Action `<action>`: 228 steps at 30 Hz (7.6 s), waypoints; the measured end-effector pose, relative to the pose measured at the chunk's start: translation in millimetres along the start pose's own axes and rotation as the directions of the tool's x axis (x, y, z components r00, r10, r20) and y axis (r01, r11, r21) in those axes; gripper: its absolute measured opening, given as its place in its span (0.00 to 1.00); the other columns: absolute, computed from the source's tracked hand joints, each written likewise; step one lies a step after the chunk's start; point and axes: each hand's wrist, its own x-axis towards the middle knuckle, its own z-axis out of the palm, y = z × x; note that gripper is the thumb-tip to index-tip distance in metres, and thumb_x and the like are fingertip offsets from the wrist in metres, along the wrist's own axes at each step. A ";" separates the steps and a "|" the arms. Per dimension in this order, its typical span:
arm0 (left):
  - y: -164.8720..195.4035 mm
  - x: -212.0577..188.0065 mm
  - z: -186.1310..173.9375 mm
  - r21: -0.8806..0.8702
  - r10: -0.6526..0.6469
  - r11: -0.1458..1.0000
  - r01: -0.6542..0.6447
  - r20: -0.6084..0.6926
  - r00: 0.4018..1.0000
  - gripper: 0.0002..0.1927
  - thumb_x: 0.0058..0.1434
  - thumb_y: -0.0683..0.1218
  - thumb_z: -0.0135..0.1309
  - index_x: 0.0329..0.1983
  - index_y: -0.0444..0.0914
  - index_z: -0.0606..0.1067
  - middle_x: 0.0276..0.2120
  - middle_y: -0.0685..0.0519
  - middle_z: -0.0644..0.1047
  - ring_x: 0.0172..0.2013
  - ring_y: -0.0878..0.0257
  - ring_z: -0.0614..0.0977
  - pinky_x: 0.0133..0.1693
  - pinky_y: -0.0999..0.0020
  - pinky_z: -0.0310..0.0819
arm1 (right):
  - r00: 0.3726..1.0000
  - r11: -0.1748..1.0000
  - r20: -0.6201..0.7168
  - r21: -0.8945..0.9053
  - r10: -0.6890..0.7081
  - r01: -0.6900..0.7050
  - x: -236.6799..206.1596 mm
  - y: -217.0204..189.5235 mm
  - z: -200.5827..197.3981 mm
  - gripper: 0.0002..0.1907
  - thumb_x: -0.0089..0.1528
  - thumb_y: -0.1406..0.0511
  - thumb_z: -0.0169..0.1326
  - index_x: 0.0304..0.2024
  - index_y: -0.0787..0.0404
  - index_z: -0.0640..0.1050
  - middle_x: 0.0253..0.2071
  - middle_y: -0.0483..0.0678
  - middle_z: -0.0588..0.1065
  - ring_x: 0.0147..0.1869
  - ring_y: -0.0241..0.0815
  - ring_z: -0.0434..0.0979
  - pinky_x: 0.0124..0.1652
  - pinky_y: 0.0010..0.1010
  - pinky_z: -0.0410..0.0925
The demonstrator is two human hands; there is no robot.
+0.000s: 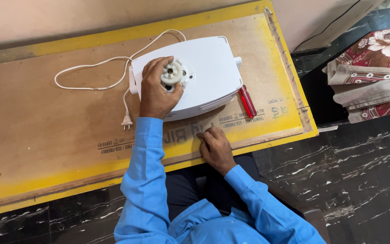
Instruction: The person uses a red screwdriver to unscrew screws around the top coupling of a white mixer grinder base, then flips the appliance over and unscrews screws from its bottom panel on a table.
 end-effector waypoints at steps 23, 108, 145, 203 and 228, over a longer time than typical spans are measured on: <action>0.2 1.4 -2.8 -0.005 -0.010 1.000 0.010 0.005 1.000 0.28 0.50 0.37 0.62 0.57 0.34 0.75 0.54 0.44 0.77 0.59 0.48 0.75 0.64 0.55 0.70 | 1.000 1.000 -0.010 -0.018 0.003 -0.003 1.9 -4.1 -1.3 0.12 0.56 0.75 0.55 0.42 0.65 0.80 0.35 0.54 0.70 0.43 0.56 0.73 0.44 0.43 0.70; -11.0 -12.5 22.9 0.003 -0.003 1.000 0.003 -0.001 1.000 0.28 0.50 0.37 0.62 0.57 0.34 0.75 0.54 0.44 0.77 0.58 0.48 0.76 0.63 0.56 0.70 | 0.982 0.976 0.012 0.102 0.190 -0.191 5.4 33.1 -0.6 0.46 0.62 0.73 0.56 0.77 0.63 0.47 0.42 0.52 0.78 0.35 0.45 0.81 0.36 0.36 0.74; -17.4 -8.8 33.7 0.000 -0.004 1.000 0.004 -0.009 1.000 0.28 0.51 0.37 0.63 0.57 0.34 0.74 0.55 0.43 0.76 0.59 0.48 0.76 0.63 0.56 0.70 | 1.000 0.996 -0.006 -0.084 0.021 -0.022 -2.7 46.2 2.8 0.13 0.58 0.73 0.56 0.45 0.63 0.79 0.36 0.56 0.71 0.43 0.59 0.73 0.45 0.46 0.68; -15.2 -4.8 42.3 0.010 -0.014 1.000 0.014 -0.002 1.000 0.29 0.50 0.37 0.62 0.58 0.34 0.74 0.55 0.44 0.76 0.59 0.48 0.75 0.63 0.56 0.71 | 1.000 0.996 -0.023 -0.090 -0.009 0.006 2.3 51.7 -2.7 0.12 0.57 0.74 0.56 0.43 0.66 0.80 0.35 0.54 0.70 0.43 0.56 0.74 0.46 0.44 0.69; -13.2 -3.8 40.9 -0.024 -0.053 0.998 0.053 0.004 0.999 0.32 0.50 0.37 0.61 0.61 0.32 0.71 0.56 0.43 0.75 0.61 0.48 0.74 0.65 0.56 0.69 | 1.000 0.996 -0.027 -0.090 -0.001 -0.001 3.6 49.1 -4.3 0.11 0.58 0.74 0.56 0.43 0.66 0.80 0.36 0.55 0.71 0.43 0.56 0.74 0.46 0.44 0.69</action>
